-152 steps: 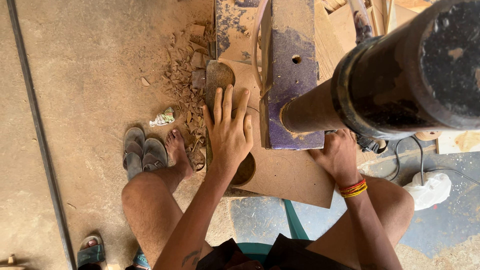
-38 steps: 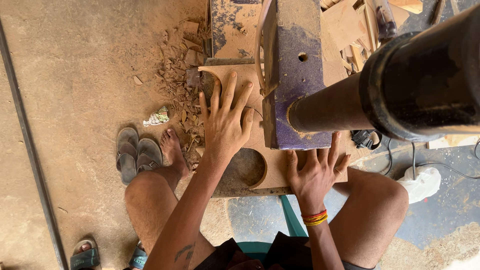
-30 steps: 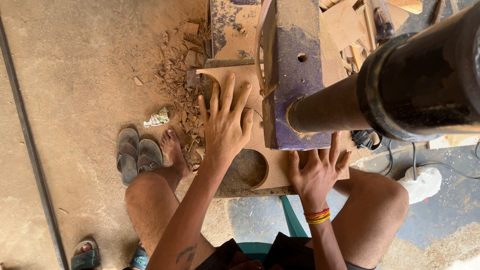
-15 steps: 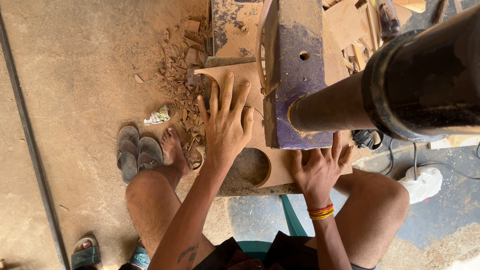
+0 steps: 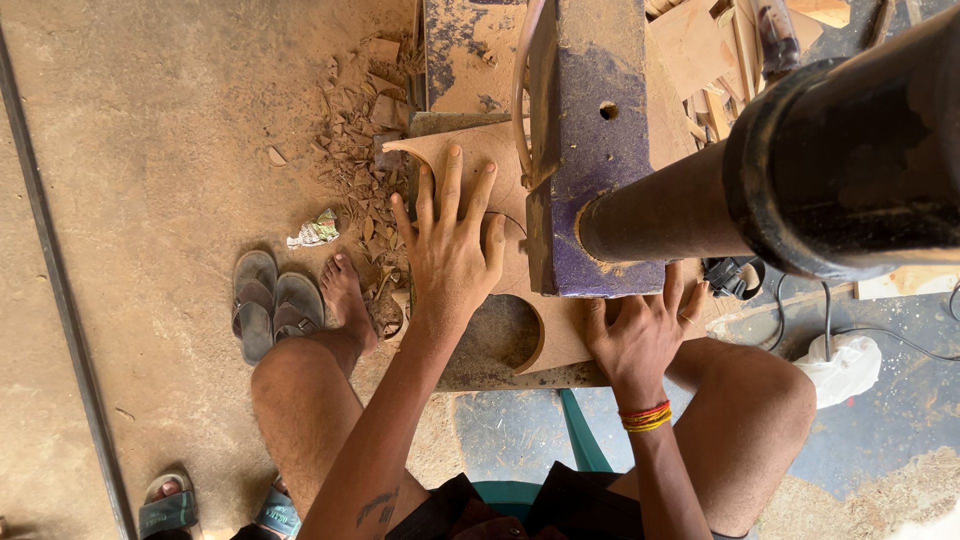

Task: The person uses a band saw to cut circular shapes from a rectangular piece of wood. They guide the wood with both hands along the blade, completing one circle and starting a second before the clip ends.

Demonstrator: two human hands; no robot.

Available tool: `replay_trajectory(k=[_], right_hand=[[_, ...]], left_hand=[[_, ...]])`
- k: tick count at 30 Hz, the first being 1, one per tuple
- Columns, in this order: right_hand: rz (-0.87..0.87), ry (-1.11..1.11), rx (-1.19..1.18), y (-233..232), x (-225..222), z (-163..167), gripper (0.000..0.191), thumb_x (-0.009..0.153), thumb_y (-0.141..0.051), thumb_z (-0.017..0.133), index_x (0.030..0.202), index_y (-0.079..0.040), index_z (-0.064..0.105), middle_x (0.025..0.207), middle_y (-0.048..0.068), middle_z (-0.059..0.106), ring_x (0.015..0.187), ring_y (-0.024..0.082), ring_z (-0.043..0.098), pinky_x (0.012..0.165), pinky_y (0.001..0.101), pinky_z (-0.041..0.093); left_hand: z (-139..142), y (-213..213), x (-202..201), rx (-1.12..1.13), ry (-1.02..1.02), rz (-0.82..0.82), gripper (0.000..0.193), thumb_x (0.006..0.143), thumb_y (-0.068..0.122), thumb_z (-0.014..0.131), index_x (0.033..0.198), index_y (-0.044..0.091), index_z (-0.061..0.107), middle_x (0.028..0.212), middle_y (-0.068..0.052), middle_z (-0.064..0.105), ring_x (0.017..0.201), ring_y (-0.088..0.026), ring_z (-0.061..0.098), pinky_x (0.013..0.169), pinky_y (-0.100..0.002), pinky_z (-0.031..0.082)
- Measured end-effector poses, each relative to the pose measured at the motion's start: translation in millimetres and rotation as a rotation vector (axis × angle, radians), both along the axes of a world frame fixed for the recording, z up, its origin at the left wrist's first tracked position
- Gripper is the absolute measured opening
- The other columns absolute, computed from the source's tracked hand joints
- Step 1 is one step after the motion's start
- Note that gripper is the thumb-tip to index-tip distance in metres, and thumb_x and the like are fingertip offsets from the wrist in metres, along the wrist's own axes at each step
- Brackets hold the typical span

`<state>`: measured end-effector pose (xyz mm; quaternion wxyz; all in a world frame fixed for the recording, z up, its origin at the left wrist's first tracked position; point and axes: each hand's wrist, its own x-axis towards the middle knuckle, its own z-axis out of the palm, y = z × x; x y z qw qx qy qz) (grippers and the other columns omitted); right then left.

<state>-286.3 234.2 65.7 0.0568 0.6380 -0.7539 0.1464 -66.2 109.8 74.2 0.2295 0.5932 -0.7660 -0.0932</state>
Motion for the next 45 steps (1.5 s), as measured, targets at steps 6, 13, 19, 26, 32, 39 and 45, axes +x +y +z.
replay_trajectory(k=[6, 13, 19, 26, 32, 39, 45], right_hand=[[-0.009, 0.003, 0.063, -3.5, -5.2, -0.7, 0.055, 0.1, -0.053, 0.058, 0.089, -0.003, 0.078, 0.108, 0.021, 0.073, 0.156, 0.039, 0.034, 0.13, 0.0562, -0.001], [0.026, 0.008, 0.039, -7.1, -7.5, -0.4, 0.05, 0.099, -0.048, 0.06, 0.097, -0.002, 0.08, 0.078, 0.019, 0.07, 0.153, 0.041, 0.038, 0.13, 0.0566, 0.0], [-0.013, 0.033, 0.137, -8.8, -11.0, -2.2, 0.05, 0.094, -0.049, 0.064, 0.085, -0.002, 0.079, 0.077, 0.019, 0.07, 0.15, 0.042, 0.039, 0.13, 0.0566, 0.002], [0.019, -0.001, 0.114, -11.4, -13.7, -0.4, 0.048, 0.092, -0.049, 0.064, 0.092, -0.004, 0.081, 0.104, 0.02, 0.073, 0.149, 0.043, 0.039, 0.131, 0.058, 0.004], [0.108, 0.005, -0.025, -16.1, -17.5, 0.4, 0.052, 0.099, -0.055, 0.06, 0.107, -0.007, 0.08, 0.143, 0.023, 0.064, 0.156, 0.043, 0.032, 0.131, 0.0565, 0.004], [0.139, -0.09, -0.041, -23.4, -18.4, 6.5, 0.056, 0.096, -0.054, 0.059, 0.128, -0.011, 0.073, 0.143, 0.018, 0.063, 0.15, 0.038, 0.04, 0.13, 0.0591, 0.009], [0.151, -0.106, -0.045, -25.4, -20.2, 6.2, 0.058, 0.093, -0.054, 0.063, 0.129, -0.009, 0.069, 0.134, 0.018, 0.064, 0.141, 0.039, 0.047, 0.126, 0.0609, 0.013]], left_hand=[[-0.1, 1.2, -0.4, 0.011, -0.009, 0.018, 0.058, 0.101, 0.04, 0.057, 0.157, 0.028, 0.046, 0.17, -0.009, 0.024, 0.153, -0.042, 0.027, 0.121, -0.075, 0.01], [-5.1, 2.0, -0.8, 0.017, -0.005, 0.035, 0.058, 0.101, 0.042, 0.057, 0.157, 0.028, 0.046, 0.17, -0.009, 0.022, 0.153, -0.042, 0.026, 0.121, -0.075, 0.008], [-6.8, 2.6, -0.5, 0.006, -0.019, 0.053, 0.059, 0.1, 0.045, 0.056, 0.156, 0.029, 0.046, 0.169, -0.009, 0.022, 0.152, -0.043, 0.027, 0.12, -0.076, 0.009], [-6.6, 3.7, -2.8, -0.009, -0.026, 0.081, 0.058, 0.102, 0.043, 0.055, 0.156, 0.028, 0.047, 0.17, -0.009, 0.023, 0.154, -0.042, 0.026, 0.121, -0.075, 0.011], [-4.3, 5.1, -4.0, -0.024, -0.019, 0.093, 0.059, 0.101, 0.043, 0.057, 0.156, 0.027, 0.047, 0.169, -0.01, 0.025, 0.152, -0.044, 0.029, 0.12, -0.075, 0.013], [0.6, 4.2, -7.0, -0.021, 0.002, 0.123, 0.059, 0.1, 0.041, 0.056, 0.157, 0.026, 0.047, 0.17, -0.01, 0.027, 0.151, -0.043, 0.032, 0.12, -0.075, 0.015], [-2.8, 4.7, -7.6, -0.021, -0.026, 0.136, 0.058, 0.102, 0.043, 0.054, 0.157, 0.027, 0.047, 0.169, -0.009, 0.027, 0.15, -0.044, 0.032, 0.119, -0.076, 0.013]])
